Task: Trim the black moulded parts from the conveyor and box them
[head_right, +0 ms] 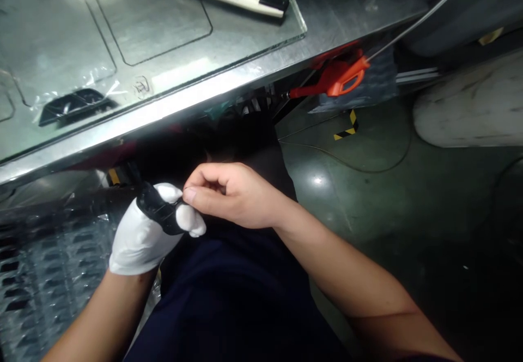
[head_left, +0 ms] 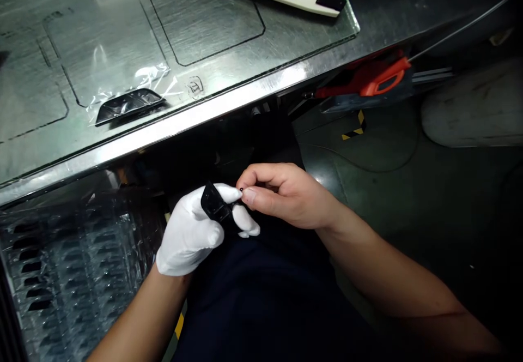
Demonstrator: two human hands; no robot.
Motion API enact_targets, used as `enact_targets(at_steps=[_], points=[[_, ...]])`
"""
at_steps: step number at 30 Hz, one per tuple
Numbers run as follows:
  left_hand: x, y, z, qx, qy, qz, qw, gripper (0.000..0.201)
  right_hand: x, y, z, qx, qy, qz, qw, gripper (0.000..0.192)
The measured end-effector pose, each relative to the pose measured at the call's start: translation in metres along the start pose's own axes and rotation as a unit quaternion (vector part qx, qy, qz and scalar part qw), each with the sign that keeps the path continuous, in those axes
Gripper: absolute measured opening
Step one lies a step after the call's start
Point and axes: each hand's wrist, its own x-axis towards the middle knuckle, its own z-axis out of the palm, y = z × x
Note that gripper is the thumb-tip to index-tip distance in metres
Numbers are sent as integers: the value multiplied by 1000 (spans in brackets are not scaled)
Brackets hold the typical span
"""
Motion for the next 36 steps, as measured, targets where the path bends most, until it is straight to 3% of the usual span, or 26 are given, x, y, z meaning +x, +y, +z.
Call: enact_targets(at_steps=[6,12,16,21,27,32,36], points=[[2,2,-4,2,-31,15,999,36,4,1,-1,-11,2,4,1000,16],[2,-1,3,-7,-18,-8,1000,36,-1,7,-2,47,7,-46,998,18],[2,2,3,8,-22,-32,999,43,-4,10,-4,40,11,-24,999,18],[1,13,-2,40,-58,-45,997,38,-5,9,-4,48,-7,-28,998,22],[1,21,1,74,-50,-42,995,31,-4,6,-9,33,-12,-23,999,21],[1,20,5,180,25,-47,982,33,-4,1,-16,-157,15,-65,985,18],[3,13,6,352,141,23,925,36,-3,9,-5,-310,125,-142,932,8]])
